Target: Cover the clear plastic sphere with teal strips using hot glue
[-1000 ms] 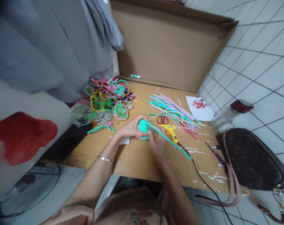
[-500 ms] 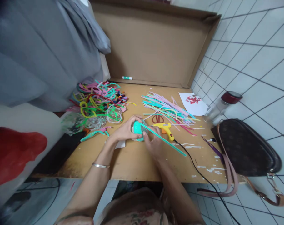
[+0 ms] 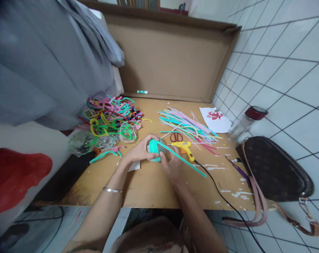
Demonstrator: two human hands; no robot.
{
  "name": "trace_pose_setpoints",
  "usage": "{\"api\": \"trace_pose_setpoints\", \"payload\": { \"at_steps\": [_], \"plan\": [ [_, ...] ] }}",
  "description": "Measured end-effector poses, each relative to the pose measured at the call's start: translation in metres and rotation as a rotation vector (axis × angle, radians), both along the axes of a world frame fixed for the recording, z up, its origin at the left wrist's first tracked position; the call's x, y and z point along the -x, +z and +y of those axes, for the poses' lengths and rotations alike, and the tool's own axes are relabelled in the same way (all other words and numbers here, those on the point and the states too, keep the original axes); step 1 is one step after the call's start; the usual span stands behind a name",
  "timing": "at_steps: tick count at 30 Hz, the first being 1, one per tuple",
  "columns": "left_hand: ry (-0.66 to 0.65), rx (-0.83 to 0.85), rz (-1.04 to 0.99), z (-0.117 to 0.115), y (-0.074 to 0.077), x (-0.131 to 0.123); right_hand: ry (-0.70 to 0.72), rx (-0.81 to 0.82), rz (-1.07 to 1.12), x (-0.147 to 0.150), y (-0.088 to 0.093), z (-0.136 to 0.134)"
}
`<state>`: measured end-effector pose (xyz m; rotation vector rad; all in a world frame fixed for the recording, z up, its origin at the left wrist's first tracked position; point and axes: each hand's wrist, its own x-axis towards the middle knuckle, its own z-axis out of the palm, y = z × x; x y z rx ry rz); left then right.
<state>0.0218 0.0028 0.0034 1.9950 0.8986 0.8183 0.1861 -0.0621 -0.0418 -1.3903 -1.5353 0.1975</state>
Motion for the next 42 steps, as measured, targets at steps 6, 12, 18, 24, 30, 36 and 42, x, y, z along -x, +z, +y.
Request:
{"api": "trace_pose_setpoints", "payload": {
  "at_steps": [6, 12, 18, 24, 30, 36, 42],
  "plan": [
    [0.063, 0.069, 0.023, -0.001, 0.005, 0.0, -0.146, -0.058, -0.191, -0.011, -0.007, 0.006],
    [0.085, 0.11, 0.053, -0.003, 0.008, 0.001, -0.5, 0.17, -0.514, -0.057, -0.006, 0.011],
    [0.077, 0.104, 0.047, -0.003, 0.005, 0.002, -0.581, 0.265, -0.631, -0.065, -0.017, 0.02],
    [0.089, 0.14, 0.009, -0.001, 0.001, 0.001, -0.569, 0.377, -0.409, -0.072, -0.015, 0.031],
    [0.055, 0.154, -0.055, 0.006, -0.007, 0.004, -0.643, 0.087, -0.225, -0.07, -0.001, 0.017],
    [0.071, 0.167, -0.137, 0.013, -0.015, 0.007, -0.573, 0.104, -0.219, -0.047, 0.018, 0.017],
    [0.06, 0.193, -0.167, 0.017, -0.015, 0.009, -0.468, 0.036, -0.299, -0.039, 0.036, 0.043]
  ]
}}
